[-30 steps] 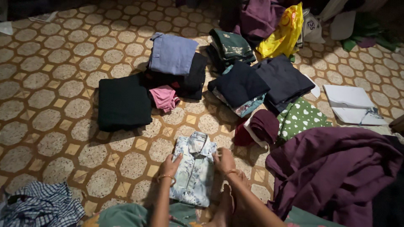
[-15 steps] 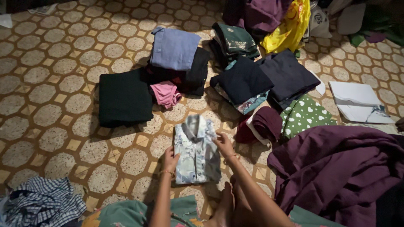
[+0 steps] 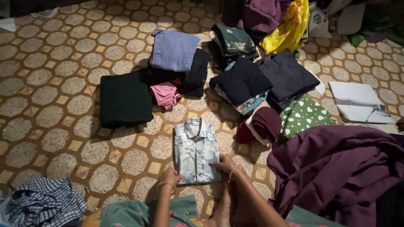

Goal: The person sits on the floor and folds several pieces of clothing by hand. They fold a pink garment, a white patterned shirt, and a blue-and-white checkered shirt, placing each folded item into a growing stack.

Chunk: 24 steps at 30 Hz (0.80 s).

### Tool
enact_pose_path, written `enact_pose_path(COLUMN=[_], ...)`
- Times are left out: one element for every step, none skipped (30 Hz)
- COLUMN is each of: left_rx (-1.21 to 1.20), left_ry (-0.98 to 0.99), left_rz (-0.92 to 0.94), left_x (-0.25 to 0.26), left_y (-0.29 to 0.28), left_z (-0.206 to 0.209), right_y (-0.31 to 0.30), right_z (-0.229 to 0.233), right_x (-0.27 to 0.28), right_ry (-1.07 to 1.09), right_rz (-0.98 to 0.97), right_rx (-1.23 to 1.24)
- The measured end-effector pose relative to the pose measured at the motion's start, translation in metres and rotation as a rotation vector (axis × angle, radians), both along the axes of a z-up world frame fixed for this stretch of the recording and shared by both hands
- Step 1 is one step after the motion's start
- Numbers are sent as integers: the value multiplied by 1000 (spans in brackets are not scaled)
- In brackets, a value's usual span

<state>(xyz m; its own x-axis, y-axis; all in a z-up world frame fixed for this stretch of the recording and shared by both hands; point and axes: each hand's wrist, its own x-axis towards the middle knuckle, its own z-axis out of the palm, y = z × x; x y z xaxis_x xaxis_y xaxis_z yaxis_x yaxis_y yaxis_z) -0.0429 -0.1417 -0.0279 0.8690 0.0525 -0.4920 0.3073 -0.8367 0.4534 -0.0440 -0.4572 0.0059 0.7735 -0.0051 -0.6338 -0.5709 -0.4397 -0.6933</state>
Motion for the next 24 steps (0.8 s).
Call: enact_pose_path(left_rx=[74, 149, 224, 190, 157, 125, 63, -1, -65, -162, -258, -355, -307, -259, -209, -215, -221, -226, -305, -384, -465, -545, -623, -701], left_ry=[55, 110, 162, 116, 75, 35, -55, -144, -234, -265, -293, -320, -283, -247, -209, -154, -99, -44, -63, -81, -98, -168, -238, -308], left_rz=[-26, -51, -76, -49, -26, -3, 65, 133, 202, 241, 282, 323, 310, 297, 284, 245, 204, 164, 191, 218, 245, 279, 313, 347], left_x=[-2, -4, -3, -1, -1, -1, 3, 10, 14, 21, 29, 34, 41, 49, 58, 65, 71, 75, 77, 79, 82, 83, 84, 85], left_y=[2, 3, 4, 4, 4, 3, 1, -2, -4, -7, -12, -15, -17, -19, -21, -22, -23, -24, -26, -28, -32, -35, -38, -40], left_z=[1, 2, 3, 5, 5, 5, 6, 7, 8, 9, 10, 11, 13, 16, 18, 21, 23, 25, 25, 25, 24, 23, 21, 19], right_y=[1, 2, 2, 3, 4, 6, 6, 5, 4, 4, 4, 3, 3, 3, 4, 7, 10, 14, 17, 21, 23, 24, 26, 26], right_z=[3, 5, 8, 10, 10, 9, 10, 9, 9, 8, 6, 5, 4, 5, 5, 5, 5, 5, 5, 5, 5, 4, 4, 3], right_x=[-1, -3, -3, -1, -3, -3, 0, 4, 11, 18, 24, 30, 38, 46, 52, 57, 62, 65, 66, 66, 66, 65, 65, 64], right_ry=[-105, -211, -319, -297, -268, -239, -322, -405, -489, -460, -428, -395, -382, -368, -352, -292, -233, -174, -160, -145, -131, -152, -174, -195], right_rz=[56, 112, 166, 113, 57, 0, -38, -76, -111, -154, -195, -236, -174, -112, -50, -93, -136, -177, -197, -216, -235, -244, -253, -262], right_rx=[-43, -87, -130, -239, -345, -451, -418, -384, -350, -304, -258, -212, -239, -267, -293, -184, -75, 34, 110, 186, 261, 215, 171, 127])
